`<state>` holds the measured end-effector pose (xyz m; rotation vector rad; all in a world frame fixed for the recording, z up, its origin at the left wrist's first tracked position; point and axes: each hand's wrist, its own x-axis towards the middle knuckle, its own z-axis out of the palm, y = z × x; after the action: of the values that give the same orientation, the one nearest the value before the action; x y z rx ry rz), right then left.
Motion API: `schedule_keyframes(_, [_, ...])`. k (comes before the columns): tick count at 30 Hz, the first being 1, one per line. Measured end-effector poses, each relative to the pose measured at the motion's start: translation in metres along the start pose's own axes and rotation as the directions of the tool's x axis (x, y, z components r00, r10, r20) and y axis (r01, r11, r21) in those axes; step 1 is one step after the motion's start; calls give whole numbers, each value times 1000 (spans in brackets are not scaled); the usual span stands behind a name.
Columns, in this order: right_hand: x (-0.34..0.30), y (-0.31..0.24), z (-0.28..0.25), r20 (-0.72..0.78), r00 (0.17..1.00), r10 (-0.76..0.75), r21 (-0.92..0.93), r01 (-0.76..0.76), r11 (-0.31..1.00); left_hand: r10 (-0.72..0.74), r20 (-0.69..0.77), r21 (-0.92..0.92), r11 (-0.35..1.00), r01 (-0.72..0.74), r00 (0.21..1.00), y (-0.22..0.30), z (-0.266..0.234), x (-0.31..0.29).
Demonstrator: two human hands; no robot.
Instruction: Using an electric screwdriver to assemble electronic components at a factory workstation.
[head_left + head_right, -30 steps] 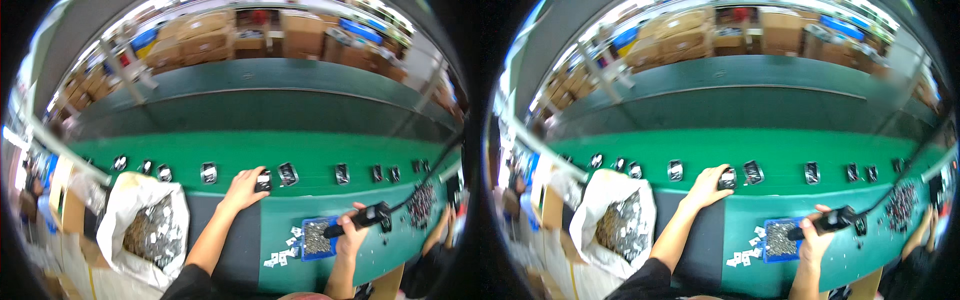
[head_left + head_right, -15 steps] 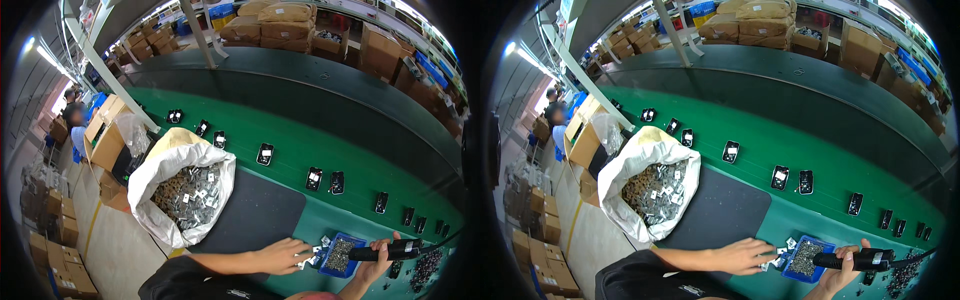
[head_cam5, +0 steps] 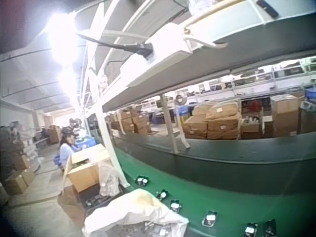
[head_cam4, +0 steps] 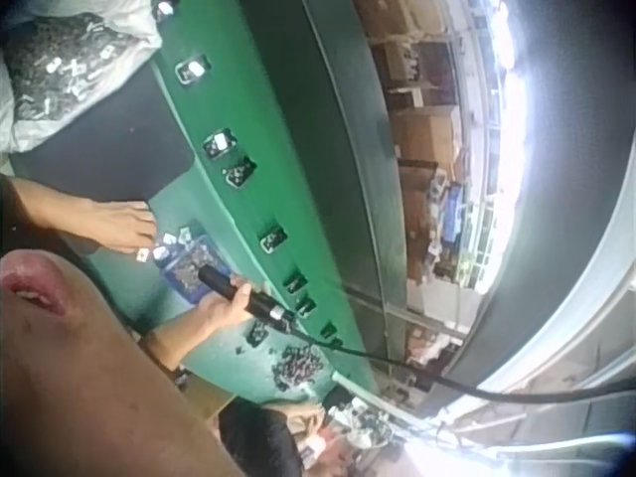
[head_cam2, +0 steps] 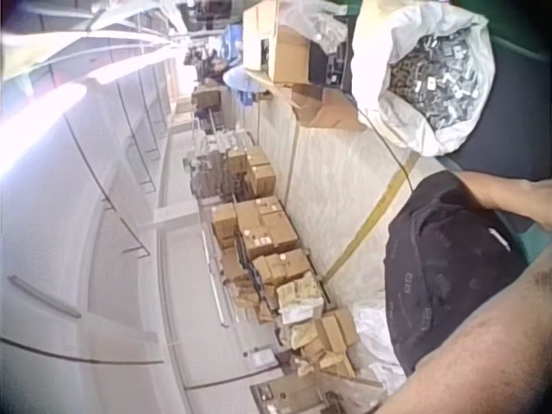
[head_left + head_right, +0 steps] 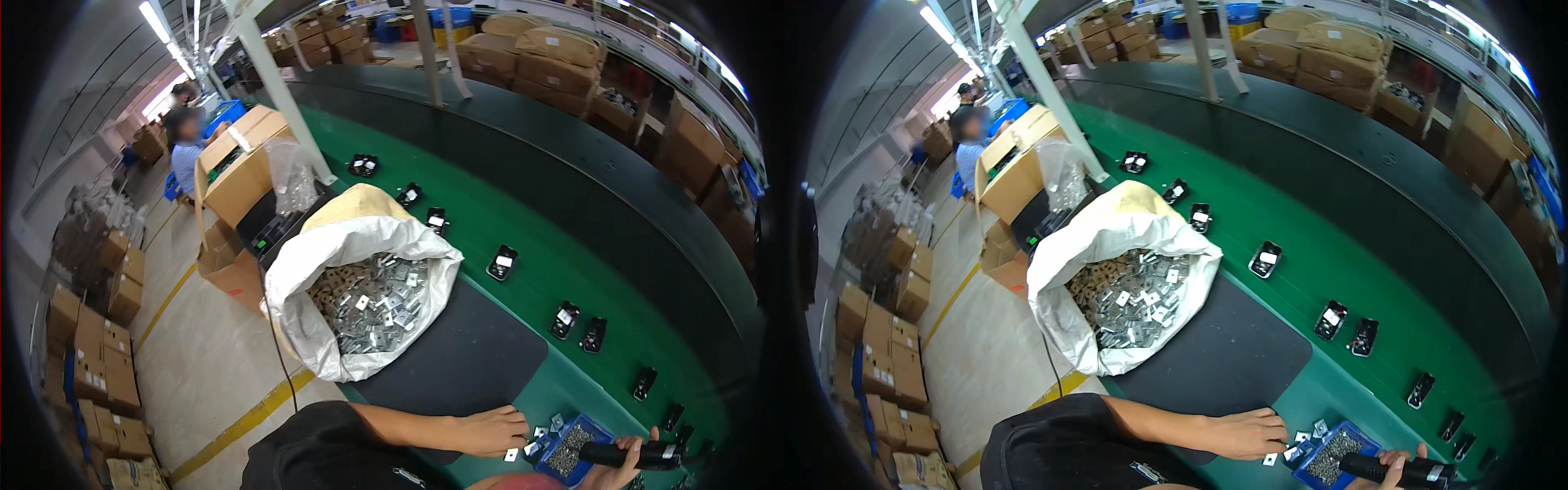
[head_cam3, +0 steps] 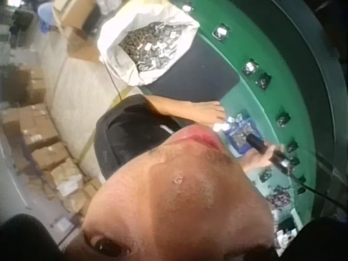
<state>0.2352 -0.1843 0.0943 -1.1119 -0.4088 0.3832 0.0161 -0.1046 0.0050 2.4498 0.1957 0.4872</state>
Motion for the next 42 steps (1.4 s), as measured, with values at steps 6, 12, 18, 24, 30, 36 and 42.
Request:
schedule_keyframes(6, [9, 22, -12, 0, 1000, 4, 9, -4, 1000, -56, 92, 10, 998, 55, 994, 0, -15, 6])
schedule_keyframes(12, [0, 12, -10, -44, 999, -18, 92, 22, 995, -66, 95, -175, 981, 81, 993, 2, -22, 12])
schedule_keyframes(18, [2, 11, -21, -26, 1000, 0, 102, 2, 995, -95, 146, -187, 975, 122, 985, -5, -15, 8])
schedule_keyframes(24, [16, 9, 0, 52, 998, -37, 168, 27, 985, -188, -58, -158, 971, 177, 981, -18, -46, 15])
schedule_keyframes(30, [15, 19, 8, 71, 997, -2, 91, -4, 996, -315, -370, -106, 949, 297, 874, -54, -74, 55])
schedule_keyframes(36, [13, 20, -4, 67, 998, 11, 108, -18, 994, -480, -361, -267, 874, 405, 799, -90, -75, 106])
schedule_keyframes(42, [19, 21, -5, 117, 993, 3, 105, -16, 994, -254, -445, 198, 907, 371, 859, -129, -75, 143])
